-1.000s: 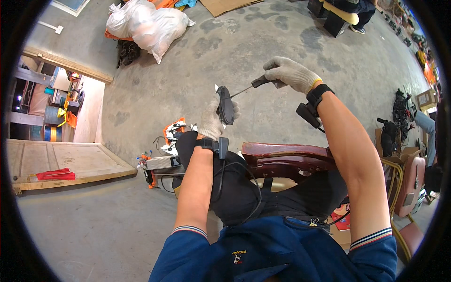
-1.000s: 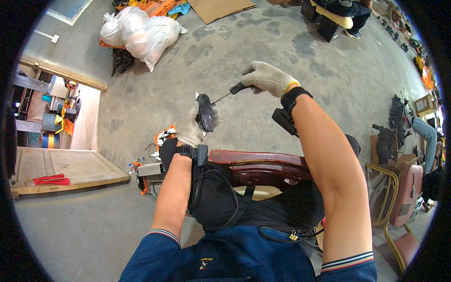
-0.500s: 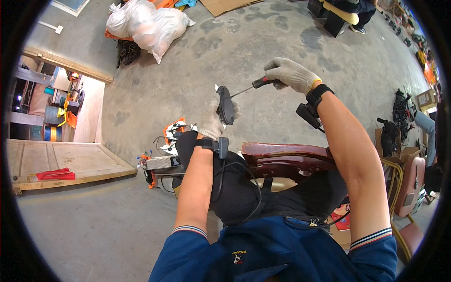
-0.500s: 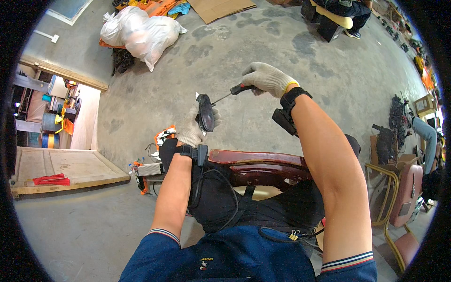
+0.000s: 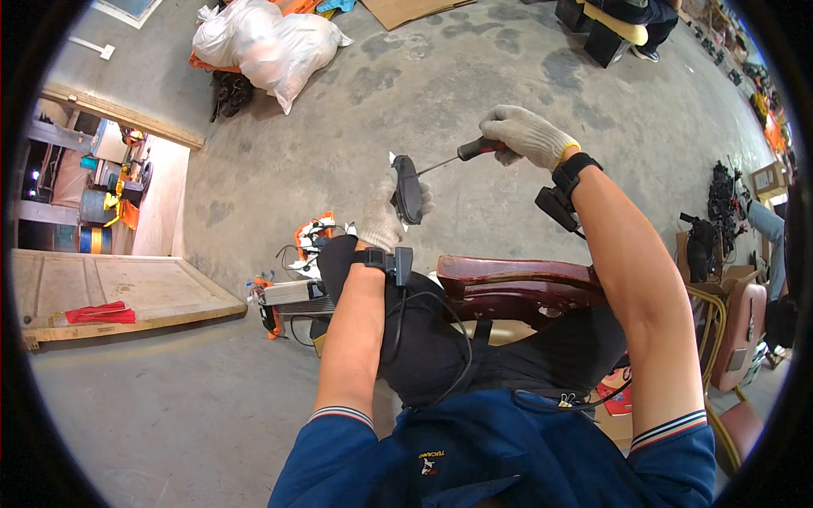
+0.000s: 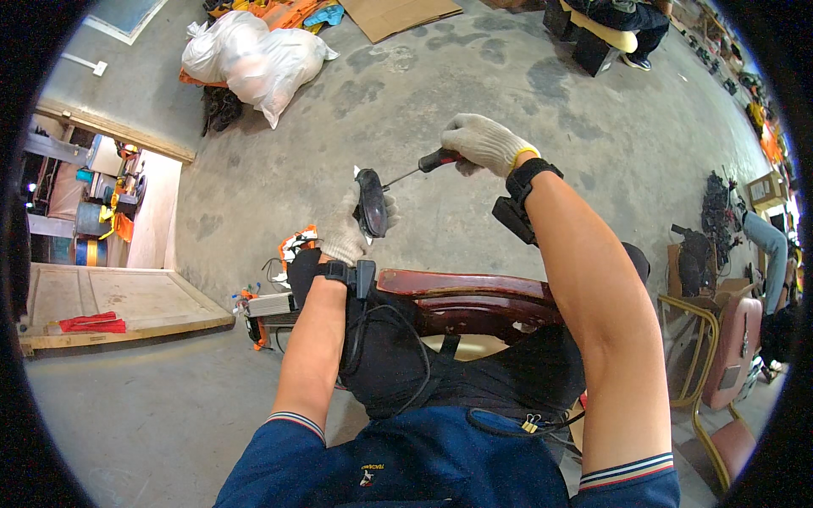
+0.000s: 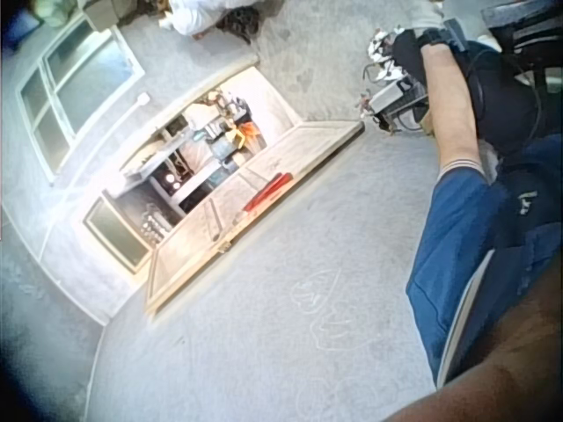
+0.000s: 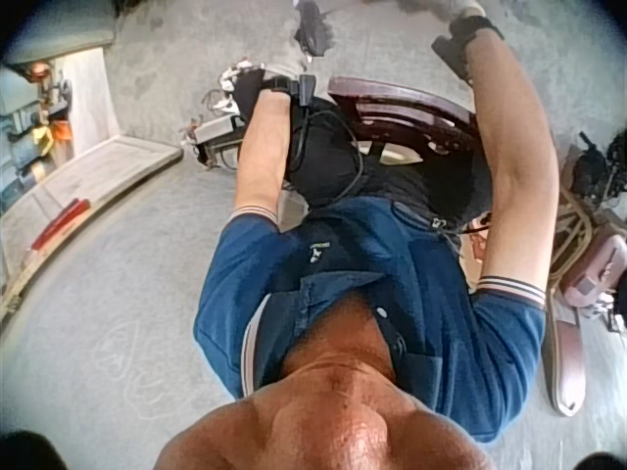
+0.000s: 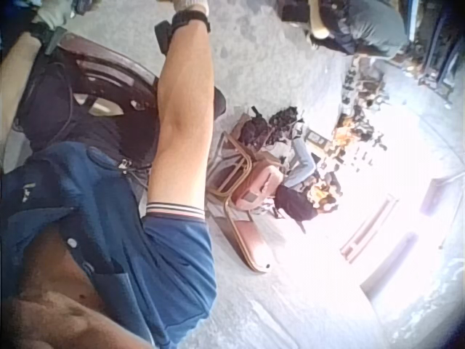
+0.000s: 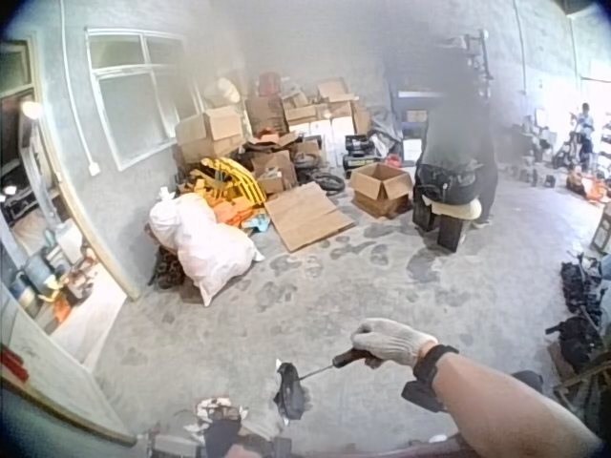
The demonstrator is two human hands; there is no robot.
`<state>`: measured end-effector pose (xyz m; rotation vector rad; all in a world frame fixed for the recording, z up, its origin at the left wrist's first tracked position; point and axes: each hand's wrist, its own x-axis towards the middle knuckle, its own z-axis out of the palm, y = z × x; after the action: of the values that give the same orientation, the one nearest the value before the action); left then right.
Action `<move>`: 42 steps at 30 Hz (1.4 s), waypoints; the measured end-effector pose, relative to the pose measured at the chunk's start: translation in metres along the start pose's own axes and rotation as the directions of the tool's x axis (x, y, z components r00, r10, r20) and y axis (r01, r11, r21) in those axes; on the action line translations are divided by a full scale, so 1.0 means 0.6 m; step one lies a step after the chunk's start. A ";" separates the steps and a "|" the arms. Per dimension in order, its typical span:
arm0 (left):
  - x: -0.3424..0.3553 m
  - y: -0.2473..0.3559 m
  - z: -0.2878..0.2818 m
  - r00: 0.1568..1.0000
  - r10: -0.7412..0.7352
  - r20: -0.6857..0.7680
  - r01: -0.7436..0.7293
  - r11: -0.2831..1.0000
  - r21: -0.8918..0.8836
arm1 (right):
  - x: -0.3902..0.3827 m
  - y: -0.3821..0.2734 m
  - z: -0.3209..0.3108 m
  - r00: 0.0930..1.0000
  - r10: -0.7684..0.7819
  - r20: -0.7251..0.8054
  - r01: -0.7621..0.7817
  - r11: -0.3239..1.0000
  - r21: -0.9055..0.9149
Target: Repairing a small mechanical component using a screwdriver.
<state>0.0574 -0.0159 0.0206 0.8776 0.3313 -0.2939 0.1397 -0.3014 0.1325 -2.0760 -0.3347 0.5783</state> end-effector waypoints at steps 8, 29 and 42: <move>0.002 -0.001 -0.002 1.000 -0.024 -0.006 0.024 1.000 -0.010 | -0.012 -0.022 0.005 0.982 0.179 -0.060 -0.160 0.956 0.244; 0.006 -0.003 -0.007 1.000 -0.015 0.024 0.016 1.000 -0.012 | -0.014 -0.026 0.003 0.956 0.290 -0.032 -0.271 0.923 0.273; 0.008 -0.003 -0.011 0.999 -0.020 0.028 0.020 1.000 -0.001 | -0.010 -0.021 0.005 0.988 0.117 -0.102 -0.093 0.973 0.213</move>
<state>0.0598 -0.0121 0.0134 0.8688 0.3139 -0.3243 0.1328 -0.2955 0.1433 -1.9228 -0.0939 0.5315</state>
